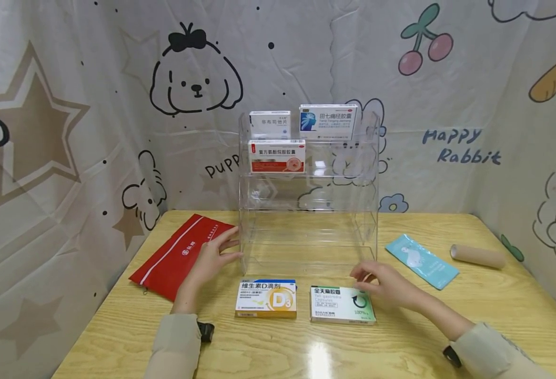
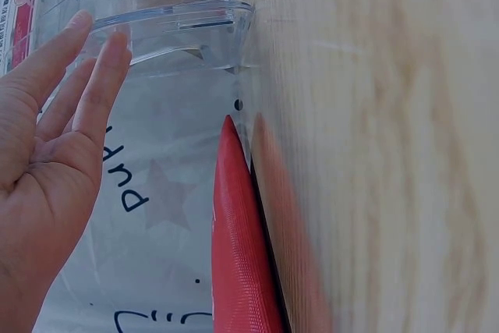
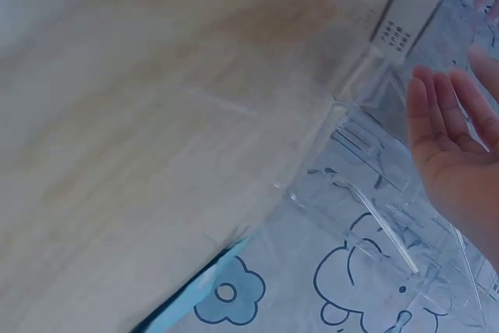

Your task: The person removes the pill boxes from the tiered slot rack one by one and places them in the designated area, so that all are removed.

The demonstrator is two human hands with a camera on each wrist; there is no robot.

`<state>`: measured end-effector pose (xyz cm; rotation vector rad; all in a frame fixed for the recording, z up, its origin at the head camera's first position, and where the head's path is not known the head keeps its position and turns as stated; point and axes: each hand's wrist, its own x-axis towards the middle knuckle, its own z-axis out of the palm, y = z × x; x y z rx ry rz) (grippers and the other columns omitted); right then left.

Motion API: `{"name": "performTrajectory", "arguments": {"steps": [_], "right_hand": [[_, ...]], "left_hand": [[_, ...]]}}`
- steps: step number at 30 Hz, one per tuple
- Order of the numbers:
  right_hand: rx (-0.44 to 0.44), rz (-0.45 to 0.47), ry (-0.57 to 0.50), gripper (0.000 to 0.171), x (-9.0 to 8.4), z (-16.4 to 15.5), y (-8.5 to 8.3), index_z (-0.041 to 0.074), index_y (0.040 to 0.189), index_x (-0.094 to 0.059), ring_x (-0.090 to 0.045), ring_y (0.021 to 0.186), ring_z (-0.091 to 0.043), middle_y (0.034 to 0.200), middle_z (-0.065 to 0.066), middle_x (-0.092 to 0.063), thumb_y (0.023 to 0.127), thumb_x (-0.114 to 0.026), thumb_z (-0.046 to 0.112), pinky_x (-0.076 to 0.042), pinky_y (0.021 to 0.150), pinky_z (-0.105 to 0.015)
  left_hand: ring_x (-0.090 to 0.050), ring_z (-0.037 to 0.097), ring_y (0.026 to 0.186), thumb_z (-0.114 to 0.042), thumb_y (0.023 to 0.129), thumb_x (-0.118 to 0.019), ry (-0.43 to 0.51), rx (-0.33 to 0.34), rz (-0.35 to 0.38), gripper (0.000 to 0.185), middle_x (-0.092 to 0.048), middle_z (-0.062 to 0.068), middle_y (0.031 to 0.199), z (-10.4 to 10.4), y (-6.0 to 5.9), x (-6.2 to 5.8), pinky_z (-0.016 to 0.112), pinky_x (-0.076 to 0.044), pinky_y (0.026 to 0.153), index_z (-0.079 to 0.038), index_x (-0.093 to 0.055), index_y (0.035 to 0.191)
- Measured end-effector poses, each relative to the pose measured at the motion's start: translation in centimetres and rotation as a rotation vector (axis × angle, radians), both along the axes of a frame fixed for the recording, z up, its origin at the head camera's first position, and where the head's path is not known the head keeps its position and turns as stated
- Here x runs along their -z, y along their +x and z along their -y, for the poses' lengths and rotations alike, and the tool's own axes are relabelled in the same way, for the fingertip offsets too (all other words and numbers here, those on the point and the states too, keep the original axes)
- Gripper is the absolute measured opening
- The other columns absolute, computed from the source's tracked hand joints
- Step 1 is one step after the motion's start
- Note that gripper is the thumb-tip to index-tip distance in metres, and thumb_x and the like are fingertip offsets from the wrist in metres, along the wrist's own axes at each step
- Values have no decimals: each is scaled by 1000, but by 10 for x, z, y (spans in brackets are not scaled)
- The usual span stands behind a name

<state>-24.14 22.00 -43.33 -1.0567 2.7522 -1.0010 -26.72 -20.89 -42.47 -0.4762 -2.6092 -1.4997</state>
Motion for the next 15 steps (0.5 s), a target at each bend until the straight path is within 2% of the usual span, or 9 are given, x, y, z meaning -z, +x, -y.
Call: {"name": "performTrajectory", "arguments": {"steps": [4, 9, 15], "right_hand": [[-9, -35, -13, 20, -12, 3, -2, 3, 110, -65, -65, 88, -7, 101, -12, -69, 93, -66, 14, -58, 76, -24], [-1, -100, -34, 21, -29, 10, -10, 7, 112, -65, -66, 88, -9, 101, -7, -69, 92, -67, 13, -58, 76, -24], [6, -177, -58, 23, -53, 22, -22, 5, 112, -65, -68, 87, -14, 100, -5, -69, 90, -69, 10, -60, 78, -26]], "left_hand": [[-58, 38, 127, -5, 86, -72, 2, 2, -3, 68, -48, 20, 148, 1, 0, -1, 43, -54, 97, -7, -43, 148], [-57, 39, 127, -4, 86, -71, 21, 12, -6, 67, -48, 22, 148, 1, 0, 0, 45, -53, 98, -6, -43, 147], [-59, 36, 126, -2, 86, -71, 20, 10, -10, 67, -48, 20, 148, 1, -1, 1, 44, -54, 97, -6, -43, 147]]}}
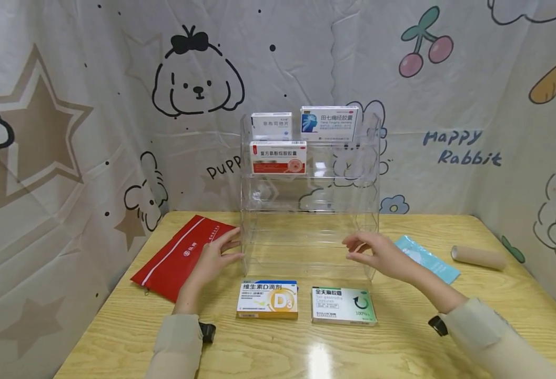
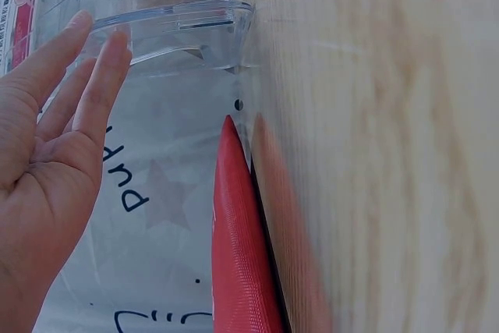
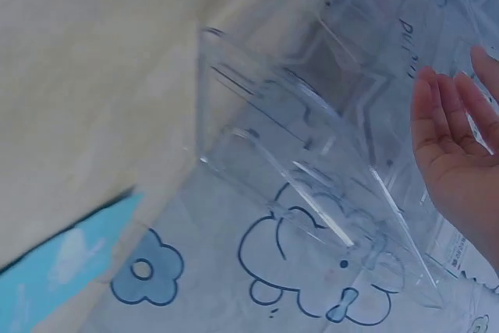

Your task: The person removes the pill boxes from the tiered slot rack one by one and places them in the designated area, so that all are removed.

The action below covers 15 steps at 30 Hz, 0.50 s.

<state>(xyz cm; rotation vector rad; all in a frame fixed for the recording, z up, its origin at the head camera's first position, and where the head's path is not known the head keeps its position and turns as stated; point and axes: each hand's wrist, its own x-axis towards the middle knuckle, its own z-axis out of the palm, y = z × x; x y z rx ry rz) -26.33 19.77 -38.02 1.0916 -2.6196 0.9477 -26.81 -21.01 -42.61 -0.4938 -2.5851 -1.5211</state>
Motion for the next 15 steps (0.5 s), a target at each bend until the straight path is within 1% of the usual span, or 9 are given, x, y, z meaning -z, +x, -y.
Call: {"name": "performTrajectory", "arguments": {"steps": [3, 10, 15], "right_hand": [[-1, -41, -21, 25, -11, 6, -8, 3, 113, -64, -68, 88, -18, 101, -8, -69, 89, -70, 9, -60, 79, -29], [15, -144, -115, 26, -37, 21, -25, 1, 112, -64, -68, 87, -21, 101, -11, -67, 87, -71, 4, -60, 79, -28], [40, -191, -165, 30, -58, 34, -37, -1, 114, -63, -68, 89, -24, 102, -14, -66, 86, -72, 3, -61, 79, -37]], "left_hand": [[-59, 36, 126, -2, 86, -71, -2, -5, 6, 67, -49, 20, 148, 0, 0, 0, 44, -54, 98, -7, -43, 147], [-58, 37, 127, -4, 87, -70, -16, 4, 11, 68, -48, 21, 148, 0, 1, 2, 43, -54, 98, -7, -42, 148], [-58, 37, 127, -3, 87, -71, -16, 5, 9, 68, -48, 20, 148, 0, 1, 1, 42, -54, 98, -7, -42, 148]]}}
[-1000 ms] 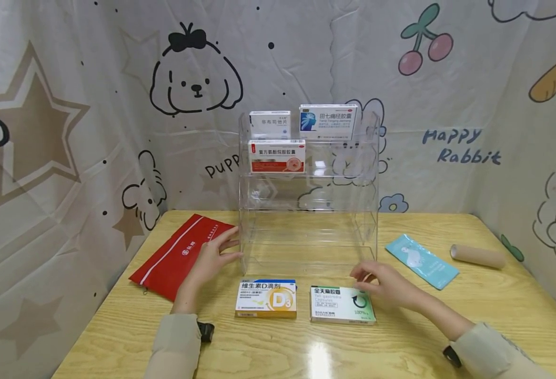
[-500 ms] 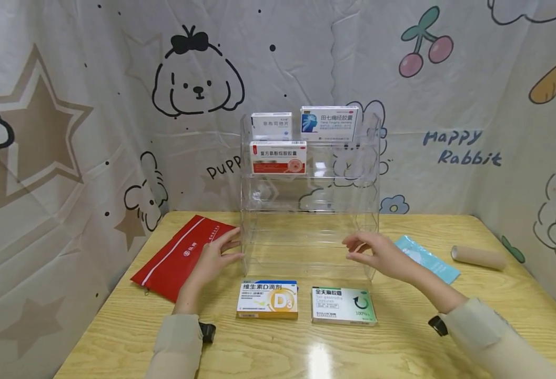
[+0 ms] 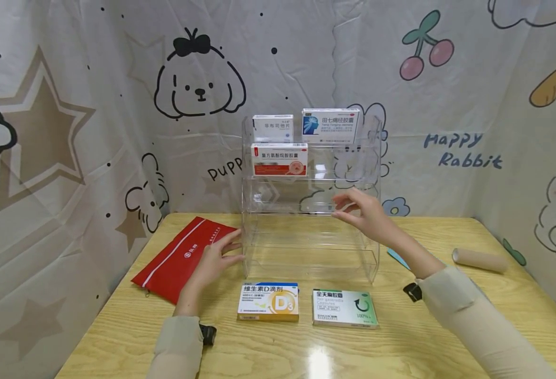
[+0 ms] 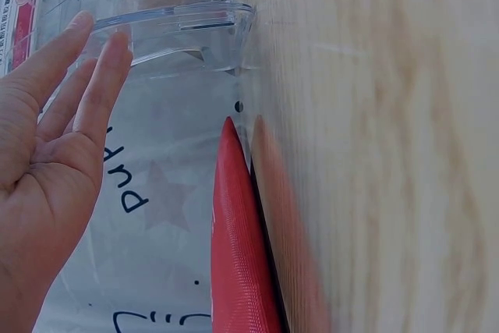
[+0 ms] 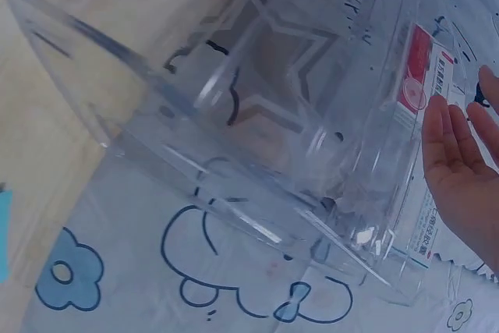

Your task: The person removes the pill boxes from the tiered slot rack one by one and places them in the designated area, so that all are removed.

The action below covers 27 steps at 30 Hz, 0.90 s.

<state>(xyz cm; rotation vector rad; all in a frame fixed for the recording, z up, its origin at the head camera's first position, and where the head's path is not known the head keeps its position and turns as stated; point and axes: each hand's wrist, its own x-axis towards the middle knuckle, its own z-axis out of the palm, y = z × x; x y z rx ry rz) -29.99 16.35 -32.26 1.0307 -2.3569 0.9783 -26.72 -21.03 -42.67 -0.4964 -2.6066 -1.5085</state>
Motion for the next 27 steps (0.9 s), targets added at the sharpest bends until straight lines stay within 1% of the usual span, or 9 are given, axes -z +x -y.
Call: {"name": "performTrajectory", "arguments": {"steps": [4, 8, 12, 15, 18, 24, 27], "right_hand": [[37, 5, 6, 31, -16, 11, -10, -2, 116, -62, -67, 91, -27, 103, -17, -65, 87, -71, 5, -60, 80, -41], [75, 16, 13, 33, -32, 23, -20, -2, 119, -60, -66, 94, -28, 107, -18, -64, 89, -70, 9, -60, 82, -42], [102, 4, 3, 36, -44, 34, -32, -4, 121, -59, -64, 97, -30, 112, -19, -61, 89, -70, 9, -59, 85, -43], [124, -3, 16, 35, -50, 41, -41, -4, 121, -57, -64, 99, -31, 116, -21, -60, 91, -68, 10, -59, 87, -43], [153, 10, 35, 36, -56, 49, -51, -3, 123, -57, -64, 101, -31, 119, -20, -60, 92, -67, 14, -58, 89, -43], [187, 23, 38, 38, -65, 62, -65, -4, 126, -54, -64, 101, -33, 117, -22, -59, 93, -66, 13, -57, 90, -44], [206, 29, 20, 38, -68, 67, -71, -4, 126, -54, -63, 102, -34, 117, -24, -59, 93, -66, 10, -57, 91, -44]], "left_hand": [[-56, 39, 128, -2, 87, -70, 14, 9, 9, 68, -47, 22, 148, 0, 0, -2, 43, -54, 98, -5, -41, 148], [-56, 38, 128, -2, 86, -70, 24, 7, 13, 68, -47, 22, 148, 0, 0, -3, 44, -53, 98, -4, -41, 148], [-56, 39, 128, -2, 87, -70, 22, 10, 13, 68, -46, 22, 149, 1, 0, -3, 44, -54, 98, -4, -40, 148], [-56, 39, 128, -2, 87, -70, 12, 9, 12, 68, -46, 22, 149, 2, 1, -3, 43, -54, 98, -5, -41, 148], [-57, 39, 127, -3, 87, -70, 6, 3, 5, 67, -47, 21, 148, 2, 1, -3, 43, -54, 98, -6, -42, 148], [-59, 40, 124, -1, 86, -70, 12, 9, -26, 66, -48, 24, 146, 2, 0, 0, 46, -55, 96, -3, -43, 146], [-58, 41, 124, -1, 86, -70, 24, 24, -27, 66, -48, 25, 146, 1, -1, 2, 48, -54, 97, -1, -43, 146]]}}
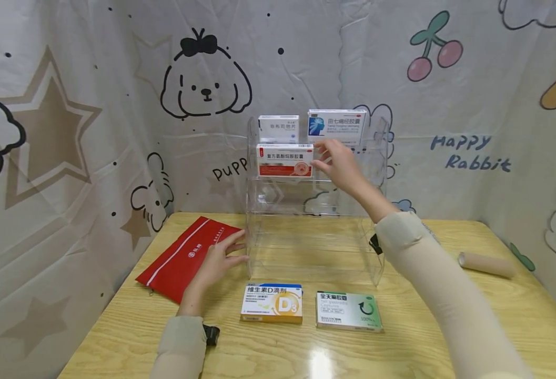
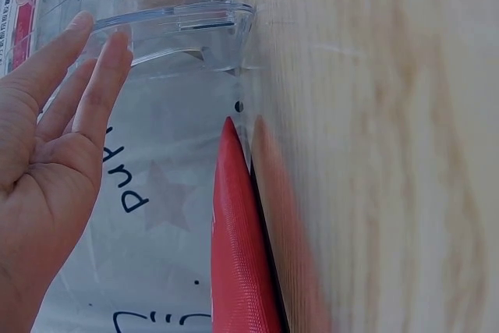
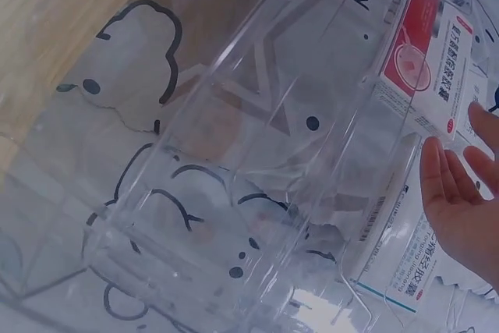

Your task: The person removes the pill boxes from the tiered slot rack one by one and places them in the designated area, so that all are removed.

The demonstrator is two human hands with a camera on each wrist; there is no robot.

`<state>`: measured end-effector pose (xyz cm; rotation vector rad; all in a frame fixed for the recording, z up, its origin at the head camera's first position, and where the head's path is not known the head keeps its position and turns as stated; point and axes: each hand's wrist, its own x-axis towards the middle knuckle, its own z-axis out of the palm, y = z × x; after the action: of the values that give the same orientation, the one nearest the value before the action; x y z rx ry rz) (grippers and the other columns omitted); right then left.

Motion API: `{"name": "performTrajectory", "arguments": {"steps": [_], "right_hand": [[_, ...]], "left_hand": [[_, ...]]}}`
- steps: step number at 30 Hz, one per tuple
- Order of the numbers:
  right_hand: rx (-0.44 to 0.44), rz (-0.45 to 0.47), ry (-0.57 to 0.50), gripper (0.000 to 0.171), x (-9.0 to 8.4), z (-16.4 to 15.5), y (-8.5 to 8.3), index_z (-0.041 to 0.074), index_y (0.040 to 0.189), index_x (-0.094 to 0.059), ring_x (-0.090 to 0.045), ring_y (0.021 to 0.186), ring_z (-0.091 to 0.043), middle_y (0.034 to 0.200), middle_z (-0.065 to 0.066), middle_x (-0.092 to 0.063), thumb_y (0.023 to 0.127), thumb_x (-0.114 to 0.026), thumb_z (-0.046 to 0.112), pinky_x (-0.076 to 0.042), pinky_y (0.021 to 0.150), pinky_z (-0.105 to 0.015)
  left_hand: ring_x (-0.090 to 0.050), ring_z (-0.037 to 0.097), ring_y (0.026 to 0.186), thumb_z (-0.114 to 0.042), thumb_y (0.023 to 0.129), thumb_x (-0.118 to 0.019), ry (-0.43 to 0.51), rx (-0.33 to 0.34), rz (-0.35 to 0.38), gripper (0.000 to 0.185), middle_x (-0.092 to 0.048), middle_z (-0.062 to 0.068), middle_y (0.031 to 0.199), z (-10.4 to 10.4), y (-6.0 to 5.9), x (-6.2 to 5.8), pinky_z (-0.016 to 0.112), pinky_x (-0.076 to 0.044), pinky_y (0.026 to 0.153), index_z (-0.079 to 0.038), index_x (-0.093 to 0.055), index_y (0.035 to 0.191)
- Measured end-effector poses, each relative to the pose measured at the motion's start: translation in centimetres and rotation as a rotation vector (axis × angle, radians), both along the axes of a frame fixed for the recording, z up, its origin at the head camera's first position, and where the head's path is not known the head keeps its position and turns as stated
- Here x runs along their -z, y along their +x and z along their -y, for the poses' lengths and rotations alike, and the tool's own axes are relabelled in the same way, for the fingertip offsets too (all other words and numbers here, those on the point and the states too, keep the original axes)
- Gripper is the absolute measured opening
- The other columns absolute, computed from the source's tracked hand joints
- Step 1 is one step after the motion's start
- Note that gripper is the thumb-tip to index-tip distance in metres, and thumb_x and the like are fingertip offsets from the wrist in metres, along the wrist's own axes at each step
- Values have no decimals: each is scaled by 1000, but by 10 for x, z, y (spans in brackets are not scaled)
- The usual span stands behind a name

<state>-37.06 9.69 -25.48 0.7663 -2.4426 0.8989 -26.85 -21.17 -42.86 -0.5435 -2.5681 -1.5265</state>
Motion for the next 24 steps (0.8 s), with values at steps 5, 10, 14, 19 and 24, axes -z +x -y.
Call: {"name": "performTrajectory", "arguments": {"steps": [5, 10, 14, 19, 24], "right_hand": [[37, 35, -5, 39, -1, 6, -8, -3, 126, -54, -64, 105, -34, 123, -22, -58, 92, -67, 9, -57, 92, -41], [36, 32, 27, 39, 0, 11, -14, 0, 128, -56, -64, 107, -34, 127, -20, -57, 92, -67, 9, -58, 91, -43], [19, 15, 28, 37, -1, 13, -17, -1, 126, -56, -64, 106, -35, 126, -21, -57, 91, -66, 6, -57, 91, -45], [15, 29, 8, 32, -2, 15, -18, -1, 121, -56, -64, 107, -36, 124, -21, -58, 91, -66, 4, -57, 93, -46], [16, 74, -15, 32, -3, 18, -18, 0, 120, -56, -64, 109, -34, 125, -20, -58, 90, -66, 3, -56, 95, -43]], "left_hand": [[-58, 40, 125, -1, 86, -71, 5, 3, 19, 67, -48, 25, 146, -2, -1, 2, 49, -52, 99, -3, -42, 147], [-58, 40, 125, -1, 86, -70, 6, -3, 16, 67, -49, 24, 145, -2, 1, 1, 48, -53, 99, -4, -43, 147], [-58, 40, 125, 0, 86, -70, 15, -9, 21, 67, -50, 23, 145, -2, 0, -1, 51, -51, 100, -5, -43, 147], [-58, 40, 125, 2, 85, -70, 20, -6, 23, 68, -50, 23, 145, -2, 1, -3, 54, -49, 100, -4, -42, 147], [-58, 40, 125, 1, 86, -70, 14, -9, 19, 68, -50, 23, 145, -2, 1, -2, 53, -50, 100, -4, -42, 147]]}}
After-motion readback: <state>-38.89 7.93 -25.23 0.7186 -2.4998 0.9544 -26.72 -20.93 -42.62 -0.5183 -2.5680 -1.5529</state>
